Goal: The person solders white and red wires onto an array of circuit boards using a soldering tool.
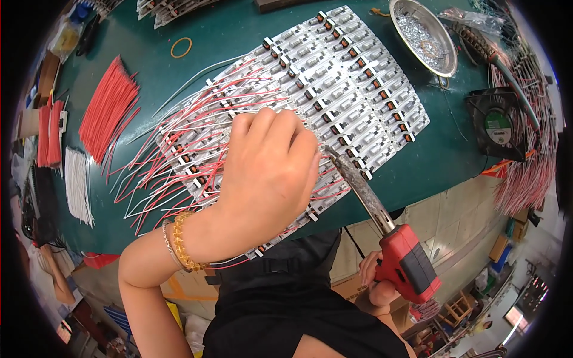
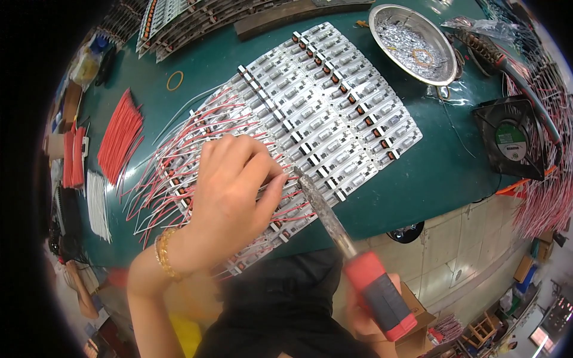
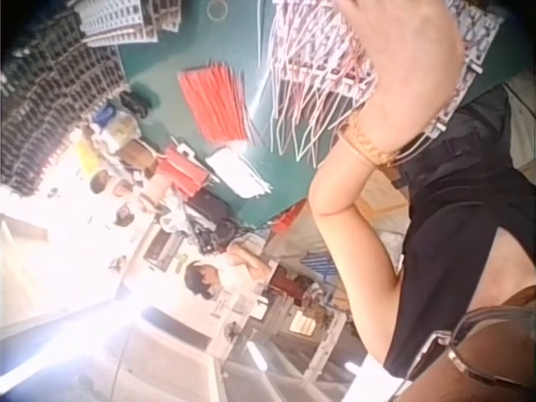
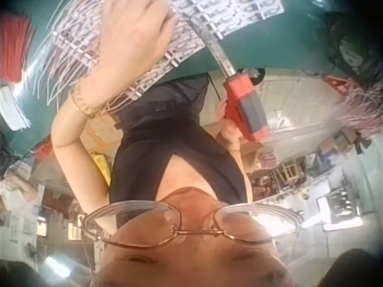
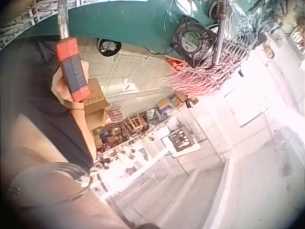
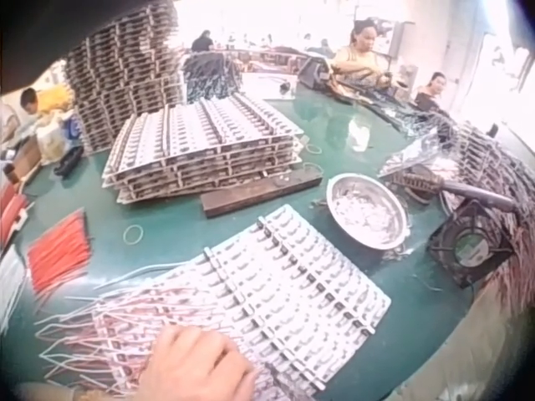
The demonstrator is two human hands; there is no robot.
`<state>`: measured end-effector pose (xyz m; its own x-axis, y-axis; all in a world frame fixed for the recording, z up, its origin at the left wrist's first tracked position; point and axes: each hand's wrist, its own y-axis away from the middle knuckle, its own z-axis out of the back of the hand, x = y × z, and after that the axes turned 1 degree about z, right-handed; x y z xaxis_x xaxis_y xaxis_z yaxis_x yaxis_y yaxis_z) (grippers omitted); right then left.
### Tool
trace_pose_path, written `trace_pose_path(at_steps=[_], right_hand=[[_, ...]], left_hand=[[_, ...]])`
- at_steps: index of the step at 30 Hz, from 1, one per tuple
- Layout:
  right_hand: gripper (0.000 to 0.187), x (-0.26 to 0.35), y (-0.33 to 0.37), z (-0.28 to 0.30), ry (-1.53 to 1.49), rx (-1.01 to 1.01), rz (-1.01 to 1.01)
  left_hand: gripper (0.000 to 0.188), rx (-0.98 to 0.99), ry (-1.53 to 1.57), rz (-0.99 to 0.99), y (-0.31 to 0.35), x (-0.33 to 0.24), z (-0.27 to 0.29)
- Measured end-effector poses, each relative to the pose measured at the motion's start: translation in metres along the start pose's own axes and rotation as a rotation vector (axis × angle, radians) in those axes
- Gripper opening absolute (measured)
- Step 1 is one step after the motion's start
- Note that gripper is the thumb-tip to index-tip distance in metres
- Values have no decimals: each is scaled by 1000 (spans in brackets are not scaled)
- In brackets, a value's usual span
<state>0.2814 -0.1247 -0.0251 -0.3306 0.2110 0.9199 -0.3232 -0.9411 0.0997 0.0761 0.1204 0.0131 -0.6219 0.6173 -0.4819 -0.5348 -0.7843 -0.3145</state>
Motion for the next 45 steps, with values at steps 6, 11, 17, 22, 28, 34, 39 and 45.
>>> trace_pose_path(at_steps=[6, 11, 17, 22, 28, 34, 39, 45], right_hand=[[29, -2, -1, -13, -306, -106, -56], [98, -14, 1, -2, -177, 2, 151], [98, -21, 4, 0, -195, -32, 98], [94, -41, 18, 4, -600, -148, 5], [90, 45, -34, -38, -459, -91, 159], [87, 22, -36, -29, -586, -168, 312], [85, 31, -46, -32, -581, -209, 272], [83, 34, -50, -36, -567, -133, 316]], left_hand=[[15, 4, -3, 11, 2, 1, -1], [15, -9, 7, -4, 2, 0, -2], [14, -12, 7, -4, 0, -1, -3], [12, -27, -1, -41, 1, 1, -1], [12, -45, -21, -26, 7, 5, 0], [14, -255, -275, 204, 52, 30, 97], [18, -259, -736, 640, 170, 123, 164], [41, -118, -980, 652, 195, 164, 183]])
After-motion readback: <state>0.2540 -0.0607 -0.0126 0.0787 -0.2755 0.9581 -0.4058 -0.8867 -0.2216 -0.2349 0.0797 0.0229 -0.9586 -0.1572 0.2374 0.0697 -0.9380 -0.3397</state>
